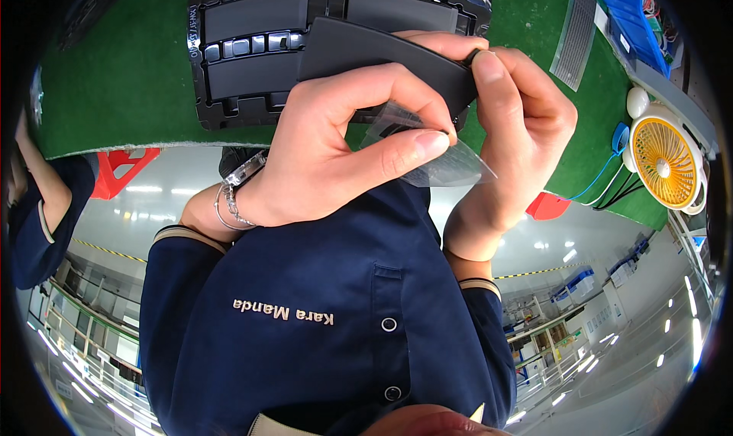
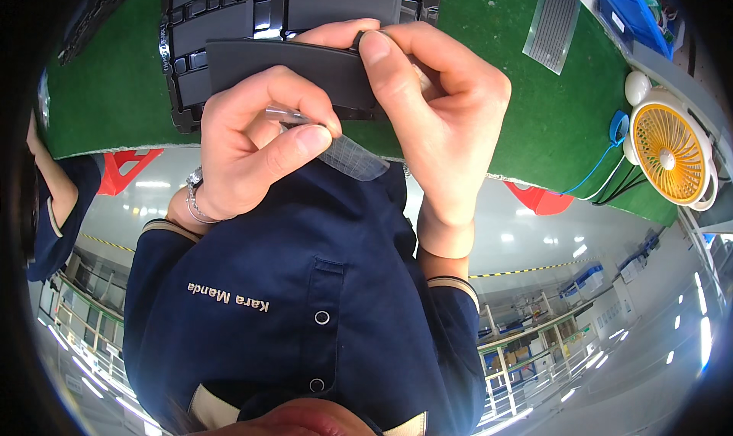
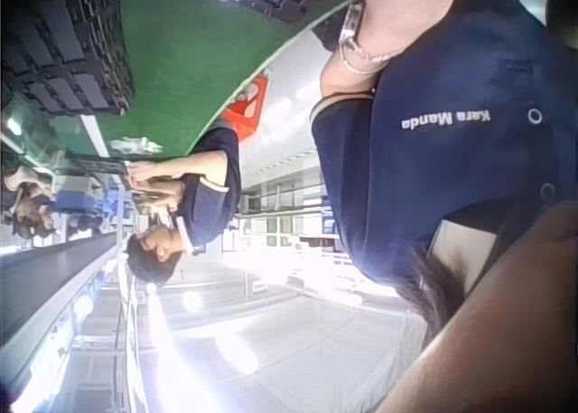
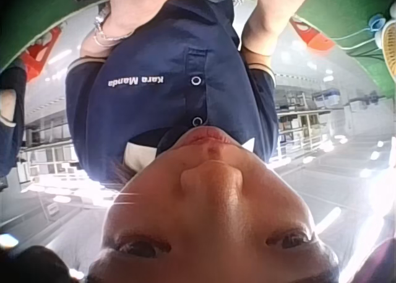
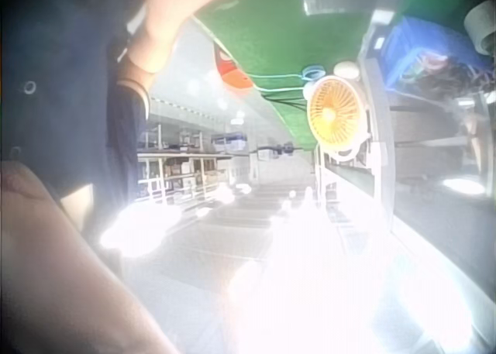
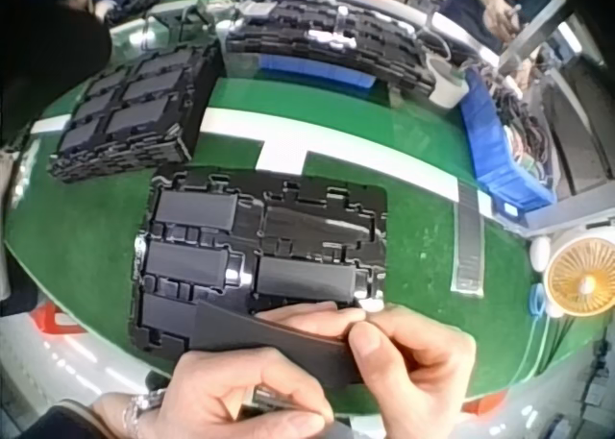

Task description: Assembling electronic components by peeling mesh pads from an adhesive sheet and sticking them into a plastic frame.

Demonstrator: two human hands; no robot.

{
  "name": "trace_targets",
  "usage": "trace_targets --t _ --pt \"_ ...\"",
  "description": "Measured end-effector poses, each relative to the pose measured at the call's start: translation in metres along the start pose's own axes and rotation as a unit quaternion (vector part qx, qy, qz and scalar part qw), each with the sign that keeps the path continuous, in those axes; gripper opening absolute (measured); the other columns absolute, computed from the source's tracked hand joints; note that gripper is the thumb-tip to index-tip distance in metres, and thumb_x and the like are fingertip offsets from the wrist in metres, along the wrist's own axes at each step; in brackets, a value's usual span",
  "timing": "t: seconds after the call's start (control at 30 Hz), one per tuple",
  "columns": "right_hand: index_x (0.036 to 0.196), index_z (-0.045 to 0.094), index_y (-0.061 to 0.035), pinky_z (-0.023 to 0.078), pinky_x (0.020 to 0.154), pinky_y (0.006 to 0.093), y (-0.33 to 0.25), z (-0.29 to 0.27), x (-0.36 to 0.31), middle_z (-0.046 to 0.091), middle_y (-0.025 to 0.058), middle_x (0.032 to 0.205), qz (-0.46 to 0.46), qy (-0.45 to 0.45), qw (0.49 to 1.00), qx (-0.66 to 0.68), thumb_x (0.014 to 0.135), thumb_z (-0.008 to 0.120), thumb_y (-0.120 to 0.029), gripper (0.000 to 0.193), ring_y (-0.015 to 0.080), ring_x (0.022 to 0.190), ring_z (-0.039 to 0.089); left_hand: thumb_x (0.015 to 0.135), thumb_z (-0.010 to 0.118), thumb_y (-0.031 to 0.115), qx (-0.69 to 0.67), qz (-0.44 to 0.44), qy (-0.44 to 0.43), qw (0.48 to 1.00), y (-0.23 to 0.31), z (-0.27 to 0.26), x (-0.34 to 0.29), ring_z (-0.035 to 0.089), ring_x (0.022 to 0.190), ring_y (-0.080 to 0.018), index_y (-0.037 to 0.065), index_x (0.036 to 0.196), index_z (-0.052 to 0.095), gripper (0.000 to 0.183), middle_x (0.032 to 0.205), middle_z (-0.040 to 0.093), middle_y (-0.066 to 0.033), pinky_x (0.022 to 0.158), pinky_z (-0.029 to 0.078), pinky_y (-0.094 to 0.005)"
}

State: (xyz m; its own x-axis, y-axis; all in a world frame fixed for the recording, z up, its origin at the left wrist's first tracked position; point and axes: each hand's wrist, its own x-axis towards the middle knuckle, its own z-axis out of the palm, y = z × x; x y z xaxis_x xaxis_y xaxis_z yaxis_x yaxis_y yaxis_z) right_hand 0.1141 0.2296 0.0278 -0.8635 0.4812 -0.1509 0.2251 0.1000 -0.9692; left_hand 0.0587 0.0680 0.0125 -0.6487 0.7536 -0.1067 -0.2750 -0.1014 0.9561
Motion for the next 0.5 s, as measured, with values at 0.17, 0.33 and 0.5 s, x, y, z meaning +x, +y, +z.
trace_targets --t 0.17,0.33,0.5 --pt "0.078 0.066 0.0027 0.029 0.049 0.0183 0.0 0.001 -0.001 0.049 -0.0063 0.06 0.003 0.012 1.0 -0.007 0.084 0.066 -0.006 0.01 0.0005 0.056 0.038 0.084 0.062 0.003 0.061 0.033 -0.011 0.998 0.0 0.0 0.001 0.055 0.08 -0.009 -0.002 0.089 0.061 0.007 0.101 0.062 -0.0094 0.073 0.045 -0.0241" --pt "0.08 0.064 0.0015 0.03 0.048 0.0175 0.007 0.006 0.002 0.052 -0.0045 0.06 -0.005 0.022 0.997 -0.072 0.082 0.07 -0.011 0.014 0.0003 0.055 0.04 0.083 0.06 0.001 0.081 0.053 0.024 0.995 -0.009 0.0 0.0 0.055 0.083 -0.0096 -0.003 0.087 0.061 0.005 0.125 0.054 -0.017 0.072 0.045 -0.0251" --pt "0.091 0.064 -0.0007 0.031 0.048 0.016 0.009 -0.01 0.002 0.055 -0.0043 0.068 -0.01 0.031 0.998 -0.057 0.08 0.073 -0.014 0.02 -0.0003 0.056 0.04 0.086 0.057 0.008 -0.128 -0.014 0.05 0.99 -0.007 0.004 0.002 0.05 0.087 -0.0085 -0.001 0.088 0.058 0.009 0.137 0.044 -0.0218 0.077 0.042 -0.0252"
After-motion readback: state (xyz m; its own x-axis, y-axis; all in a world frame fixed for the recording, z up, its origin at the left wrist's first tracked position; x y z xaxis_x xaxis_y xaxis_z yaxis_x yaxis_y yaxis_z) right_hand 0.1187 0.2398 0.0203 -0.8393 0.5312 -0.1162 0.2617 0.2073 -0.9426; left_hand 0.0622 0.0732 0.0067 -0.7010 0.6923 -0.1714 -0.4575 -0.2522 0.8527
